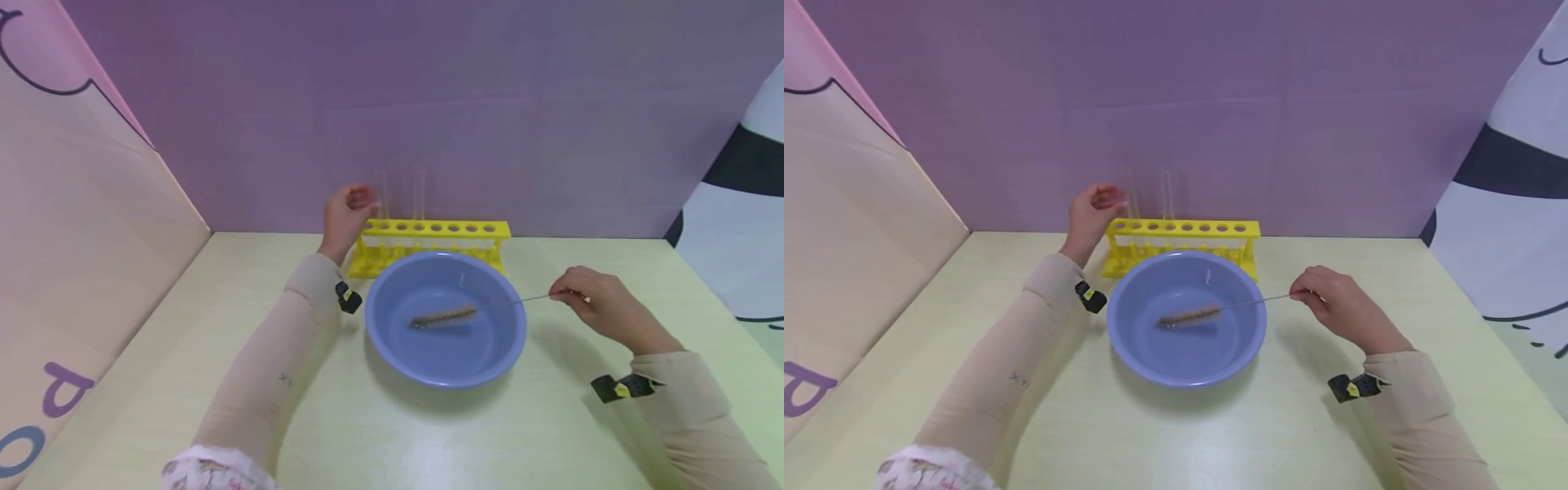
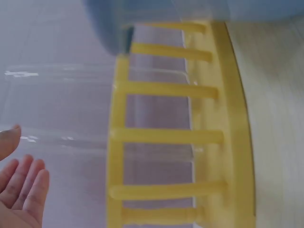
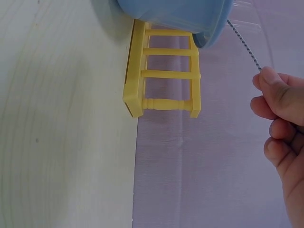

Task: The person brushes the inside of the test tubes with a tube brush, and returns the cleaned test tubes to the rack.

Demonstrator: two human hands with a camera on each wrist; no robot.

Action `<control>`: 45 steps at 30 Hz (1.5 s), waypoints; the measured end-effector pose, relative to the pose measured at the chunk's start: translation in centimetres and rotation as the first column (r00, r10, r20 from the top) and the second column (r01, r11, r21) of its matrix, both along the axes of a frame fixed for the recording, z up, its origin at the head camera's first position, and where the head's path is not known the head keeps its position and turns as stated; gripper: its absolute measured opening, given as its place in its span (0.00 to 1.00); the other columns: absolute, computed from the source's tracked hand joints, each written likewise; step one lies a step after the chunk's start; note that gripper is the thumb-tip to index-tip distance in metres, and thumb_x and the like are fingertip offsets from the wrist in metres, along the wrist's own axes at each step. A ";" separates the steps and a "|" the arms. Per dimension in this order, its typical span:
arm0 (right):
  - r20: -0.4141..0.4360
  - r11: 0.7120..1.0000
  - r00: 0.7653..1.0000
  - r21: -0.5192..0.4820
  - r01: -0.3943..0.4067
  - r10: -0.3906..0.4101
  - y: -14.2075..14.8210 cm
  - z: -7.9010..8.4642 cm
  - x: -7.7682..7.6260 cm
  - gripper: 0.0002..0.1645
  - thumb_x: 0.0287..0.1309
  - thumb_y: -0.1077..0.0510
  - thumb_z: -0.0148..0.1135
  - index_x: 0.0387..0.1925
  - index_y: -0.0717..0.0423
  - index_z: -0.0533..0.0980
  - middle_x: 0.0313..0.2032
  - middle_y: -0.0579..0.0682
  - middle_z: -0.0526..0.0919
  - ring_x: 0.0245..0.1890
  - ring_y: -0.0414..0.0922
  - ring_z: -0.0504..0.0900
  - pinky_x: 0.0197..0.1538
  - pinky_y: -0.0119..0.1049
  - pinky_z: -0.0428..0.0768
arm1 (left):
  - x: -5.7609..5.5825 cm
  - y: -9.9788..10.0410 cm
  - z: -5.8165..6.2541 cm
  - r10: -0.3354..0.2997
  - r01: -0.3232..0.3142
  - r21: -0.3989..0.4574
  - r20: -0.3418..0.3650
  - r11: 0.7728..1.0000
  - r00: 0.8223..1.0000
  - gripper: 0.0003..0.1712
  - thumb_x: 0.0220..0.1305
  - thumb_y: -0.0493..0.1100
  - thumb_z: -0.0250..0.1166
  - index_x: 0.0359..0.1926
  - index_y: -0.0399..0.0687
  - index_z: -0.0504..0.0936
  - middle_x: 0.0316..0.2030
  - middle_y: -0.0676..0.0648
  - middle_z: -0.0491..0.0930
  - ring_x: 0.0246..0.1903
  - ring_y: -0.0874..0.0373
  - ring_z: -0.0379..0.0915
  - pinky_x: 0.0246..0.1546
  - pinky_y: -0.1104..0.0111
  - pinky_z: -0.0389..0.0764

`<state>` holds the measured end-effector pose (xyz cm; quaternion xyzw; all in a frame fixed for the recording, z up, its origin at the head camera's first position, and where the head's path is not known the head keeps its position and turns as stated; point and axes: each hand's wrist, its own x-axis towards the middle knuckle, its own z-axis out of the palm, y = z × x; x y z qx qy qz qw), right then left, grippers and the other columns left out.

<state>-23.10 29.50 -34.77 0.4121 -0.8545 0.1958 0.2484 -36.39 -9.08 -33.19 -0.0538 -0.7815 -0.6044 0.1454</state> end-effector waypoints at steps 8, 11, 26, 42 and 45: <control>0.005 1.000 1.000 -0.003 -0.001 0.001 0.0 0.0 0.0 0.26 0.26 0.82 0.70 0.29 0.56 0.78 0.27 0.43 0.79 0.27 0.33 0.71 0.32 0.20 0.70 | 0.9 0.6 0.9 -0.052 0.063 0.063 -0.159 0.996 0.986 0.23 0.56 0.37 0.69 0.52 0.36 0.77 0.48 0.40 0.80 0.45 0.54 0.78 0.47 0.69 0.78; 0.010 1.000 1.000 -0.001 0.003 -0.003 0.0 0.0 0.1 0.25 0.26 0.82 0.70 0.29 0.56 0.78 0.27 0.42 0.79 0.27 0.33 0.72 0.33 0.19 0.70 | 1.3 0.9 1.2 -0.122 0.125 0.003 -0.170 0.992 0.978 0.23 0.56 0.39 0.69 0.54 0.40 0.77 0.49 0.43 0.80 0.45 0.56 0.78 0.47 0.69 0.78; 0.021 1.000 1.000 -0.004 -0.011 0.012 0.0 0.0 0.3 0.24 0.28 0.81 0.70 0.29 0.56 0.78 0.28 0.43 0.79 0.28 0.33 0.73 0.33 0.18 0.71 | 1.0 3.5 3.8 -0.208 0.248 -0.249 0.175 0.936 0.962 0.30 0.61 0.42 0.65 0.64 0.42 0.70 0.56 0.45 0.76 0.54 0.55 0.73 0.51 0.66 0.76; 0.022 0.999 0.999 -0.011 -0.037 0.037 -0.4 0.1 0.3 0.26 0.30 0.81 0.69 0.30 0.53 0.78 0.29 0.42 0.79 0.30 0.35 0.75 0.36 0.19 0.72 | -0.3 5.5 3.2 -0.128 0.216 -0.255 0.322 0.943 0.938 0.09 0.59 0.40 0.67 0.40 0.42 0.82 0.39 0.47 0.79 0.42 0.52 0.75 0.42 0.60 0.79; 0.022 0.999 0.999 -0.005 -0.035 0.035 -0.5 0.1 0.3 0.26 0.29 0.82 0.69 0.30 0.53 0.78 0.29 0.42 0.79 0.29 0.35 0.74 0.35 0.19 0.71 | -0.5 5.5 3.1 -0.148 0.238 -0.257 0.327 0.937 0.933 0.05 0.59 0.38 0.66 0.35 0.41 0.83 0.37 0.47 0.80 0.40 0.51 0.75 0.40 0.61 0.78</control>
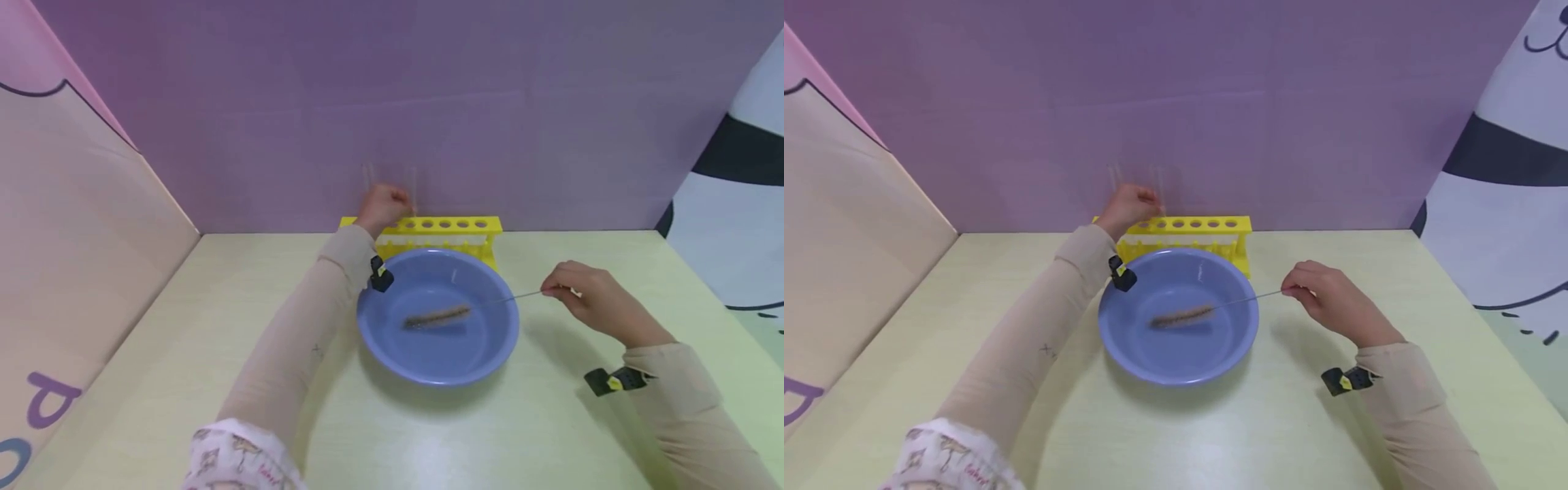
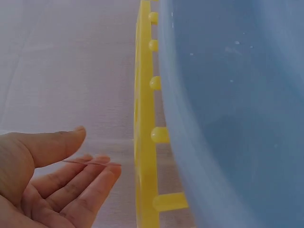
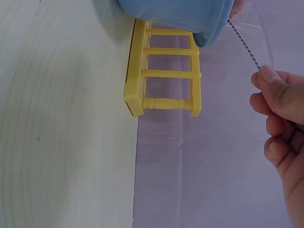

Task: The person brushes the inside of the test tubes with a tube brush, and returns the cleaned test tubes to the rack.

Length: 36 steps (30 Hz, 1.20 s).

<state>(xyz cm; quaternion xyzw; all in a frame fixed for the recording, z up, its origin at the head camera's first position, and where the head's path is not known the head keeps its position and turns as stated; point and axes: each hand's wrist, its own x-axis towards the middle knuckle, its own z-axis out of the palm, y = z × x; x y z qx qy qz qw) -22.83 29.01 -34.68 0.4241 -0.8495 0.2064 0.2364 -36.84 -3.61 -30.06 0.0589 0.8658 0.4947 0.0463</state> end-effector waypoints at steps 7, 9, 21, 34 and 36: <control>-0.018 1.000 0.999 -0.015 -0.027 0.027 0.0 0.0 -0.2 0.09 0.63 0.56 0.57 0.30 0.55 0.77 0.28 0.43 0.79 0.28 0.35 0.74 0.34 0.20 0.71 | 0.0 0.0 0.0 -0.013 0.013 -0.038 0.003 0.999 1.000 0.11 0.58 0.36 0.67 0.43 0.41 0.82 0.41 0.47 0.79 0.40 0.55 0.73 0.40 0.65 0.76; -0.024 0.999 0.999 -0.021 -0.033 0.032 0.0 -0.1 -0.3 0.22 0.65 0.45 0.46 0.30 0.55 0.77 0.28 0.43 0.78 0.27 0.35 0.73 0.33 0.21 0.71 | 0.1 -0.1 0.1 -0.010 0.011 -0.029 0.014 1.000 1.000 0.14 0.58 0.36 0.67 0.46 0.42 0.81 0.43 0.47 0.79 0.42 0.54 0.73 0.42 0.64 0.77; -0.028 0.999 0.999 -0.019 -0.037 0.037 0.0 -0.2 -0.3 0.24 0.64 0.41 0.45 0.29 0.53 0.79 0.27 0.41 0.79 0.28 0.36 0.75 0.32 0.22 0.71 | 0.4 -0.6 1.5 -0.011 0.014 0.037 -0.082 0.999 0.997 0.18 0.60 0.36 0.65 0.52 0.39 0.79 0.47 0.44 0.79 0.49 0.53 0.73 0.49 0.63 0.76; -0.036 0.999 0.999 -0.012 -0.039 0.038 -0.1 -0.2 -0.3 0.24 0.65 0.43 0.42 0.29 0.53 0.78 0.27 0.42 0.78 0.27 0.37 0.74 0.34 0.21 0.72 | 1.2 -1.0 3.2 0.052 -0.034 0.099 -0.185 0.995 0.981 0.15 0.61 0.40 0.65 0.49 0.41 0.81 0.42 0.48 0.80 0.43 0.58 0.73 0.44 0.69 0.76; -0.039 0.999 0.999 -0.007 -0.032 0.031 -0.1 -0.1 -0.2 0.25 0.66 0.42 0.41 0.28 0.53 0.77 0.28 0.42 0.78 0.27 0.36 0.74 0.34 0.21 0.72 | 1.5 -1.1 3.5 0.051 -0.028 0.104 -0.224 0.994 0.973 0.14 0.61 0.40 0.65 0.47 0.42 0.81 0.41 0.48 0.80 0.42 0.58 0.73 0.43 0.69 0.76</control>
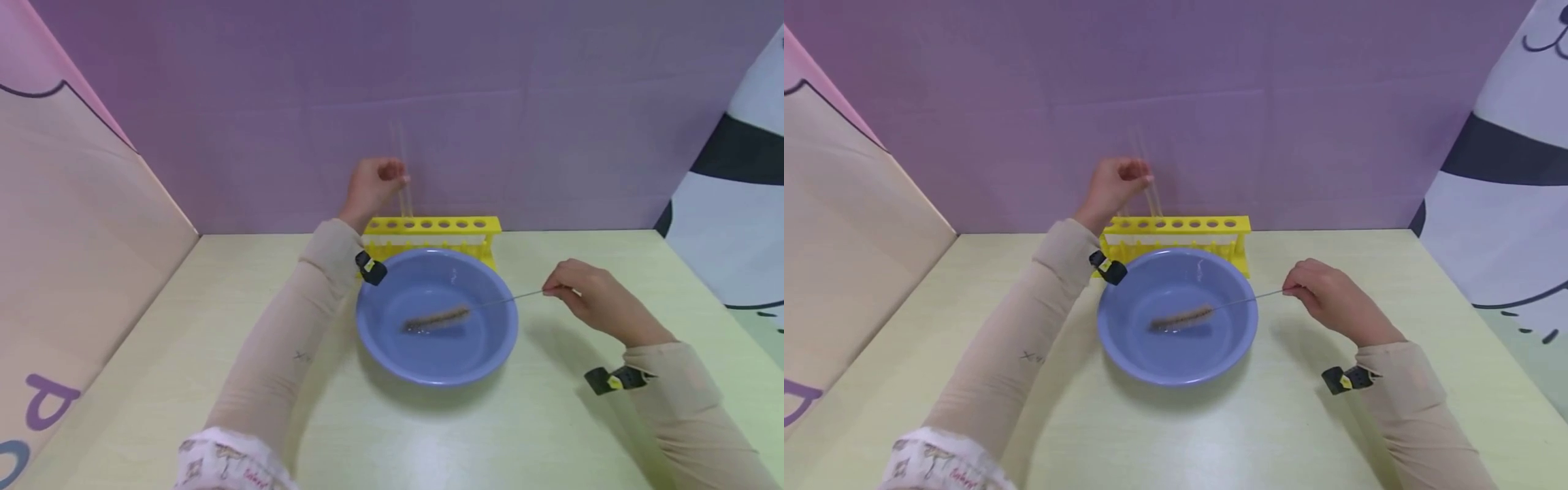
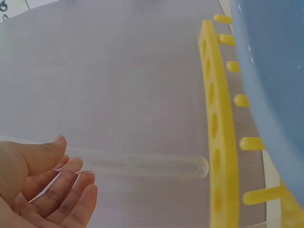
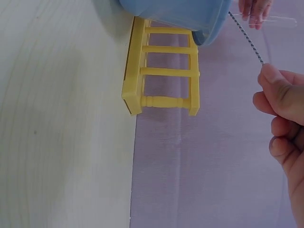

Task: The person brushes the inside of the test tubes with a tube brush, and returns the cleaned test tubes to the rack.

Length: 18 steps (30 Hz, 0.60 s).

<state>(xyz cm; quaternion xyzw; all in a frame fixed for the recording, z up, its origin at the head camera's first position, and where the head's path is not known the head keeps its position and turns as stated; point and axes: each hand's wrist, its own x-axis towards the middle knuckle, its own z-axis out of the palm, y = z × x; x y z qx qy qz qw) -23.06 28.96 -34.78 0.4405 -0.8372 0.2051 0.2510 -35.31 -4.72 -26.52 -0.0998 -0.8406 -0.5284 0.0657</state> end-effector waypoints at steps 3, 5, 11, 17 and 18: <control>-0.011 1.000 1.000 0.005 0.011 -0.011 0.0 0.1 0.1 0.27 0.67 0.42 0.39 0.28 0.54 0.77 0.27 0.43 0.77 0.27 0.36 0.73 0.34 0.22 0.72 | 0.5 -0.3 0.4 -0.020 0.020 -0.001 -0.054 1.000 0.998 0.14 0.61 0.41 0.65 0.48 0.43 0.82 0.42 0.48 0.81 0.42 0.59 0.73 0.43 0.70 0.75; -0.020 1.000 1.000 0.011 0.024 -0.024 0.0 0.2 0.2 0.28 0.68 0.42 0.38 0.27 0.55 0.76 0.27 0.43 0.77 0.27 0.36 0.73 0.34 0.22 0.72 | 0.9 -0.6 0.5 -0.042 0.043 0.011 -0.081 0.999 0.996 0.15 0.61 0.40 0.65 0.49 0.43 0.81 0.44 0.47 0.81 0.43 0.59 0.75 0.45 0.71 0.75; -0.079 0.998 0.995 0.031 0.060 -0.058 -0.2 0.5 0.5 0.29 0.70 0.43 0.37 0.26 0.57 0.76 0.26 0.44 0.77 0.27 0.39 0.73 0.35 0.23 0.72 | 2.9 -1.7 0.9 -0.116 0.106 -0.065 -0.159 0.992 0.981 0.22 0.63 0.40 0.62 0.58 0.43 0.76 0.50 0.47 0.79 0.48 0.59 0.74 0.51 0.69 0.75; -0.151 0.999 0.987 0.000 0.053 -0.052 0.0 1.0 0.5 0.28 0.71 0.45 0.39 0.24 0.57 0.76 0.25 0.46 0.76 0.27 0.41 0.74 0.34 0.27 0.72 | 4.6 -2.2 0.8 -0.191 0.152 -0.177 -0.224 0.972 0.956 0.25 0.64 0.39 0.61 0.62 0.45 0.72 0.44 0.47 0.79 0.47 0.58 0.74 0.50 0.66 0.75; -0.161 0.999 0.986 -0.009 0.053 -0.053 0.1 1.0 0.5 0.28 0.71 0.45 0.39 0.24 0.57 0.76 0.25 0.46 0.76 0.27 0.41 0.73 0.34 0.28 0.72 | 4.9 -2.3 0.7 -0.204 0.157 -0.204 -0.237 0.966 0.950 0.25 0.65 0.39 0.61 0.63 0.46 0.72 0.43 0.47 0.79 0.46 0.59 0.73 0.50 0.66 0.76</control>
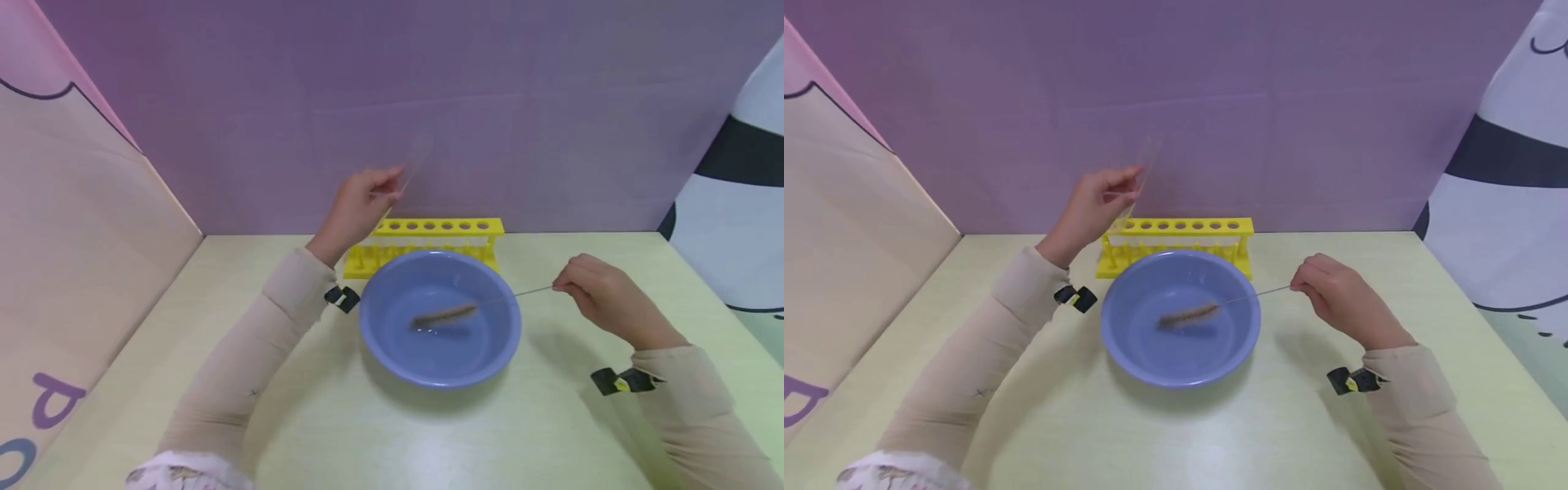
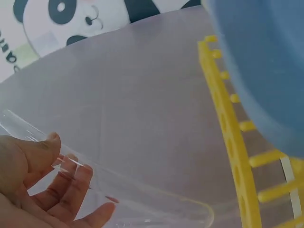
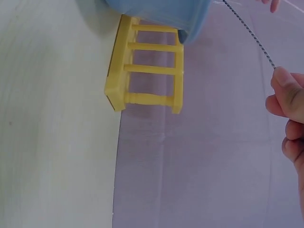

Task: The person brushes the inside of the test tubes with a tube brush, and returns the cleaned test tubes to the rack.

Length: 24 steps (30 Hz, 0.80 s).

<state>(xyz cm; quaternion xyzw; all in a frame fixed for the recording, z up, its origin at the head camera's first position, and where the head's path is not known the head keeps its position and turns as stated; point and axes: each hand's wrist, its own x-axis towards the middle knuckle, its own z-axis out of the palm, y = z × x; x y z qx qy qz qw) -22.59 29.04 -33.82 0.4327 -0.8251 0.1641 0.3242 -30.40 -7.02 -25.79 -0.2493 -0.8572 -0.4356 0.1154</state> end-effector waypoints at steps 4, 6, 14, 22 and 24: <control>-0.022 0.999 1.000 -0.030 0.011 -0.012 0.7 0.0 0.3 0.28 0.71 0.45 0.40 0.24 0.56 0.76 0.24 0.46 0.76 0.26 0.40 0.73 0.33 0.25 0.72 | 0.9 -0.8 -0.9 -0.041 0.033 -0.146 -0.055 0.989 0.998 0.27 0.65 0.39 0.60 0.65 0.49 0.68 0.41 0.47 0.77 0.44 0.57 0.72 0.46 0.67 0.76; -0.021 0.999 0.999 -0.039 0.028 -0.029 1.0 0.0 0.5 0.29 0.70 0.44 0.40 0.24 0.56 0.77 0.24 0.45 0.77 0.25 0.39 0.72 0.33 0.21 0.71 | 1.4 -1.3 -1.6 -0.081 0.066 -0.221 -0.060 0.973 0.995 0.29 0.66 0.37 0.59 0.67 0.49 0.66 0.44 0.47 0.77 0.45 0.56 0.71 0.46 0.66 0.76; -0.018 0.983 0.991 -0.130 0.126 -0.130 1.7 0.6 1.6 0.31 0.70 0.44 0.40 0.23 0.58 0.78 0.23 0.48 0.78 0.30 0.29 0.70 0.38 0.16 0.67 | 3.2 -3.6 -3.5 -0.177 0.165 -0.296 -0.014 0.941 0.984 0.29 0.62 0.31 0.61 0.65 0.49 0.70 0.49 0.46 0.78 0.45 0.55 0.74 0.45 0.64 0.77; -0.091 0.964 0.977 -0.208 0.169 -0.191 2.0 0.9 2.0 0.30 0.71 0.47 0.43 0.21 0.64 0.76 0.21 0.53 0.78 0.31 0.27 0.68 0.40 0.15 0.65 | 4.3 -5.4 -4.6 -0.141 0.115 -0.306 -0.064 0.945 0.988 0.16 0.59 0.32 0.64 0.50 0.39 0.78 0.43 0.44 0.81 0.41 0.54 0.77 0.43 0.62 0.79; -0.095 0.961 0.977 -0.220 0.168 -0.192 2.0 0.8 2.1 0.30 0.71 0.48 0.44 0.21 0.65 0.76 0.21 0.54 0.78 0.31 0.28 0.69 0.40 0.14 0.64 | 4.6 -5.8 -5.0 -0.146 0.111 -0.319 -0.089 0.941 0.985 0.16 0.59 0.30 0.64 0.49 0.39 0.79 0.43 0.44 0.81 0.41 0.53 0.77 0.43 0.61 0.78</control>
